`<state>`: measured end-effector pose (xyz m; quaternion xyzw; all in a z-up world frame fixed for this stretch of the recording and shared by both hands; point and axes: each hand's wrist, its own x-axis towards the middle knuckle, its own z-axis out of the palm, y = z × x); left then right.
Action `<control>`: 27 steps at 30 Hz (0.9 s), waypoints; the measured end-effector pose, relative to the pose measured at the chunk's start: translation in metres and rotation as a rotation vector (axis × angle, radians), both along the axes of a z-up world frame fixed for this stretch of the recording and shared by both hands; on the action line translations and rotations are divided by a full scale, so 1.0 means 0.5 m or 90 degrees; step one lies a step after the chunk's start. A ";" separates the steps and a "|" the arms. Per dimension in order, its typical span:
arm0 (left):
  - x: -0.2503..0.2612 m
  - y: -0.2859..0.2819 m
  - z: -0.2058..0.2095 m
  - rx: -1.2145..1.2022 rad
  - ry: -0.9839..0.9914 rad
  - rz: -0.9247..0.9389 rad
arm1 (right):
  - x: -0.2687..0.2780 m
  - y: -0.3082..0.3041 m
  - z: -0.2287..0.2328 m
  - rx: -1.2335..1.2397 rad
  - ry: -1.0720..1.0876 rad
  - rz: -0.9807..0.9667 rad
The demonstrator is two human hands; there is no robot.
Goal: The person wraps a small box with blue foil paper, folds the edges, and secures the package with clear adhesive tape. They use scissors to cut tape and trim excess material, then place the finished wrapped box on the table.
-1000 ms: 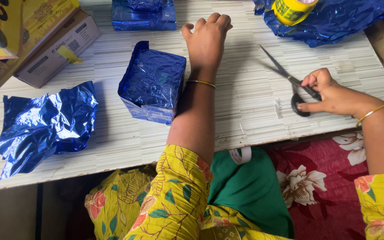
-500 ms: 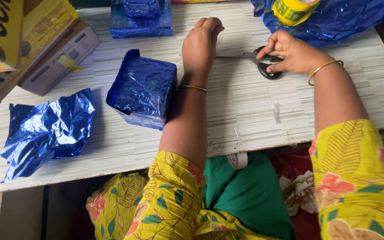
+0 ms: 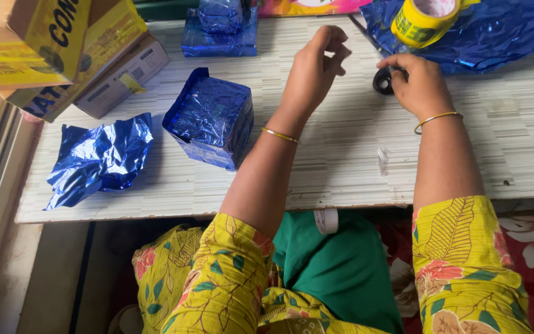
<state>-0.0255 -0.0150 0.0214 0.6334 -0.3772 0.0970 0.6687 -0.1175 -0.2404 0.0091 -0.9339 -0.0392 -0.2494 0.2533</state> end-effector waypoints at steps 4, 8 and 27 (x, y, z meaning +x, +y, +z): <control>-0.083 0.042 0.003 0.052 -0.015 -0.016 | -0.006 0.035 0.031 0.343 -0.011 0.152; -0.126 0.066 -0.011 0.086 0.000 -0.010 | -0.013 0.084 0.043 0.293 0.002 0.330; -0.379 0.274 -0.032 -0.155 0.284 -0.158 | -0.061 0.253 0.039 0.161 -0.177 0.346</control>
